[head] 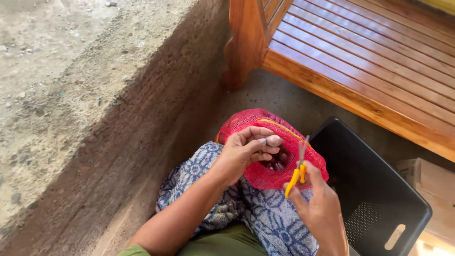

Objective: Using scissors to trim the roots and stems off small red onions from a mesh bag and placing them into a black bin.

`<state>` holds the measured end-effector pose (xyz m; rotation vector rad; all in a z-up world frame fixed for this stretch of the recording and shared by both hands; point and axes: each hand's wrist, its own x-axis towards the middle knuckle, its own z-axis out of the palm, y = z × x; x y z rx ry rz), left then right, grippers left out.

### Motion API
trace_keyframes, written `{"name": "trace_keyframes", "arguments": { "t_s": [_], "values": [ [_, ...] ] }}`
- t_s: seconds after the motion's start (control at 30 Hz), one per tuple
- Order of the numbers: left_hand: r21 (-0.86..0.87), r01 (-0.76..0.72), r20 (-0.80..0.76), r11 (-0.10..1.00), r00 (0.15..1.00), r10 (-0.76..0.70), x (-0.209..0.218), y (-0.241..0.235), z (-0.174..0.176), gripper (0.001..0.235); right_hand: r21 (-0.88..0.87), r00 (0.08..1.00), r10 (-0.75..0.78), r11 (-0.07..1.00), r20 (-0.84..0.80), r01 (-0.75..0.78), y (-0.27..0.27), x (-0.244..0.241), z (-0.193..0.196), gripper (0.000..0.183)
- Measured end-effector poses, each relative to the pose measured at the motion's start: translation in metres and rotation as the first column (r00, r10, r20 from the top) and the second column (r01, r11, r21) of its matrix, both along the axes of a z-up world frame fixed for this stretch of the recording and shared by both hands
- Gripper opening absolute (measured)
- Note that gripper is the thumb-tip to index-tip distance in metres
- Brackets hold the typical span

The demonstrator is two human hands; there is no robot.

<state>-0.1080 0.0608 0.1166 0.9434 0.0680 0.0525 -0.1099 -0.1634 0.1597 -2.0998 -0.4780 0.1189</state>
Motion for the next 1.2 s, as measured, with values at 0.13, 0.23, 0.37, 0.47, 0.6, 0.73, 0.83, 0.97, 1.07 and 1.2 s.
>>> {"name": "trace_keyframes", "arguments": {
  "t_s": [0.13,0.23,0.37,0.47,0.6,0.73,0.83,0.97,1.07,1.2],
  "values": [
    [-0.282,0.049,-0.101,0.958,0.992,-0.081,-0.008,-0.001,0.012,0.025,-0.292,0.989,0.019,0.956,0.144,0.025,0.006,-0.005,0.003,0.067],
    [-0.403,0.094,-0.069,0.91,0.989,-0.132,-0.01,-0.002,0.006,0.033,-0.387,0.972,0.055,0.921,0.229,0.039,0.01,-0.004,0.007,0.069],
    [-0.511,0.117,-0.048,0.852,0.985,-0.164,-0.015,-0.004,-0.001,0.04,-0.471,0.926,0.135,0.881,0.352,0.05,0.011,-0.003,0.01,0.068],
    [-0.458,0.078,-0.099,0.885,0.986,-0.138,-0.018,-0.004,0.002,0.039,-0.492,0.928,0.158,0.87,0.337,0.031,0.015,-0.003,0.015,0.067],
    [-0.406,0.059,-0.125,0.912,0.985,-0.12,-0.022,-0.004,0.001,0.038,-0.505,0.91,0.164,0.861,0.381,0.057,0.017,-0.002,0.016,0.067],
    [-0.371,0.052,-0.11,0.927,0.989,-0.099,-0.022,-0.002,-0.003,0.036,-0.538,0.916,0.191,0.843,0.352,0.031,0.017,-0.001,0.018,0.066],
    [-0.358,0.044,-0.116,0.933,0.989,-0.091,-0.019,-0.001,-0.005,0.035,-0.497,0.906,0.211,0.868,0.367,-0.001,0.016,0.0,0.016,0.06],
    [-0.351,0.03,-0.14,0.936,0.987,-0.084,-0.017,-0.001,-0.004,0.033,-0.437,0.945,0.183,0.898,0.271,-0.048,0.007,0.003,0.009,0.05],
    [-0.338,0.039,-0.147,0.94,0.985,-0.093,-0.016,0.0,0.002,0.033,-0.341,0.967,0.134,0.939,0.215,-0.054,0.006,0.003,0.016,0.046],
    [-0.338,0.044,-0.145,0.94,0.985,-0.099,-0.015,-0.001,0.006,0.033,-0.305,0.989,0.104,0.95,0.104,-0.068,0.013,0.004,0.031,0.055]
  ]
}}
